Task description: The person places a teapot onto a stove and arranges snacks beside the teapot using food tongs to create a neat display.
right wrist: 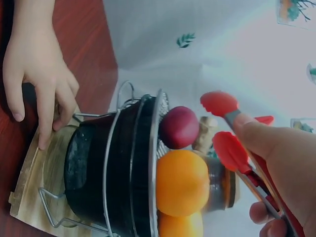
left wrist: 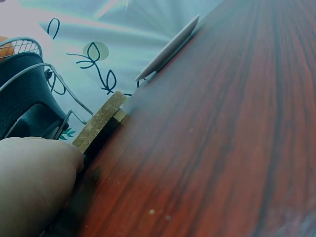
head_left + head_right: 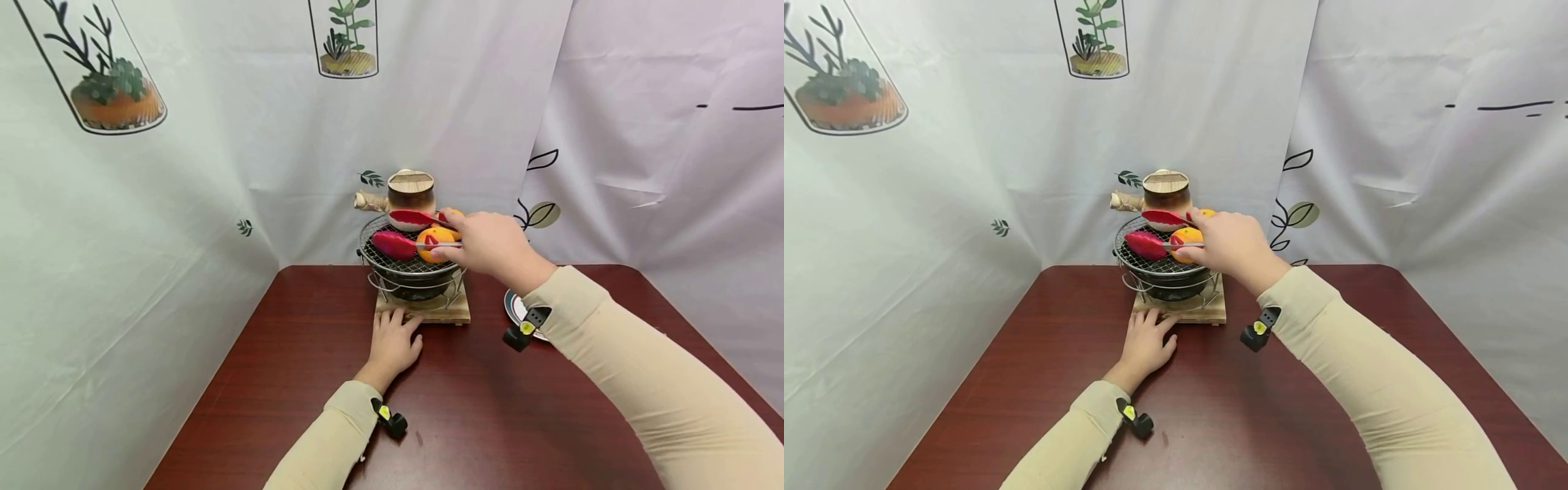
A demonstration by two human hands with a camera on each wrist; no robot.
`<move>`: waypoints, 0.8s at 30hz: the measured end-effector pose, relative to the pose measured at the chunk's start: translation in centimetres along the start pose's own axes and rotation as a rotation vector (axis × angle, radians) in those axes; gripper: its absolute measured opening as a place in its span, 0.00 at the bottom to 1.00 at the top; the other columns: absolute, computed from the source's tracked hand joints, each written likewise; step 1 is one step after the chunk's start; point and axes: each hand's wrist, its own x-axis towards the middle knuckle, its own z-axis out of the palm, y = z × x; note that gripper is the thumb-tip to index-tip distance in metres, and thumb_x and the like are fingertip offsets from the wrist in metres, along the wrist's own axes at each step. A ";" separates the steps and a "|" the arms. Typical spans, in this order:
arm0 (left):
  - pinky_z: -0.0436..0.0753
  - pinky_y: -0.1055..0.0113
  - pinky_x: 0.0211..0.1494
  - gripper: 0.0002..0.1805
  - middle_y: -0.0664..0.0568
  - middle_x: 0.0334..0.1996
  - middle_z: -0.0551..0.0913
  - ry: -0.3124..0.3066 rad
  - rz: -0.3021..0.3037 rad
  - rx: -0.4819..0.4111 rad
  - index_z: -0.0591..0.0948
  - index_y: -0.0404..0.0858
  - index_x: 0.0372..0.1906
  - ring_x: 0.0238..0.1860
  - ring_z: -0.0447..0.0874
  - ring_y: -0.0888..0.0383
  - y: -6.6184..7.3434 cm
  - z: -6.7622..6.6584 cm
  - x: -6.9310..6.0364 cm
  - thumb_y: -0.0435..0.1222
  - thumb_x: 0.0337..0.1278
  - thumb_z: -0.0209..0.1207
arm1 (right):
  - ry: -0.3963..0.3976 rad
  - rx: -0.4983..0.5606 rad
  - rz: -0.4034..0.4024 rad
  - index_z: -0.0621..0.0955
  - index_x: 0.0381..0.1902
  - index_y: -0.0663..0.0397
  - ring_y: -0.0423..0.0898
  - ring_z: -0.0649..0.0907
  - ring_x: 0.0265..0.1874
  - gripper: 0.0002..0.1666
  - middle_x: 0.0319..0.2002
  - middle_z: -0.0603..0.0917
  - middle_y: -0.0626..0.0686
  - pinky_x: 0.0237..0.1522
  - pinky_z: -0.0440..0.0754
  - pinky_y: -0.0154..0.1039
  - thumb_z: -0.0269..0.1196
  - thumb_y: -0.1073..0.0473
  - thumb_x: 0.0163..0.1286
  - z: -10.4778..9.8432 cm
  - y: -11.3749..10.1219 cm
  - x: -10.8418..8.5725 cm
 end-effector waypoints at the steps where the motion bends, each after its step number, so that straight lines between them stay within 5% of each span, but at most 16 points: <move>1: 0.66 0.40 0.66 0.23 0.46 0.59 0.76 0.000 0.000 -0.001 0.83 0.56 0.61 0.57 0.72 0.42 0.0 0.0 0.0 0.46 0.59 0.63 | -0.005 0.012 0.014 0.70 0.73 0.38 0.59 0.85 0.43 0.47 0.47 0.87 0.59 0.32 0.80 0.58 0.59 0.23 0.62 -0.2 0.3 -0.1; 14: 0.66 0.40 0.66 0.23 0.46 0.59 0.76 -0.015 -0.002 -0.009 0.83 0.56 0.61 0.58 0.72 0.41 -0.1 0.0 0.0 0.45 0.60 0.62 | 0.009 0.111 0.178 0.69 0.73 0.41 0.61 0.83 0.40 0.55 0.46 0.84 0.66 0.27 0.78 0.56 0.52 0.14 0.58 -2.0 6.4 -2.8; 18: 0.65 0.38 0.66 0.23 0.46 0.60 0.75 -0.025 -0.007 -0.023 0.82 0.56 0.61 0.59 0.71 0.41 -0.1 0.0 0.0 0.45 0.60 0.62 | 0.018 0.145 0.210 0.66 0.76 0.45 0.63 0.81 0.43 0.59 0.50 0.83 0.68 0.34 0.77 0.58 0.53 0.15 0.59 -1.8 8.5 -4.0; 24: 0.65 0.38 0.67 0.23 0.45 0.60 0.75 -0.025 -0.008 -0.032 0.82 0.56 0.62 0.59 0.71 0.40 0.0 0.0 -0.1 0.45 0.60 0.62 | 0.002 0.146 0.280 0.66 0.75 0.41 0.64 0.80 0.42 0.57 0.50 0.82 0.67 0.27 0.75 0.55 0.51 0.14 0.58 -1.0 11.6 -5.9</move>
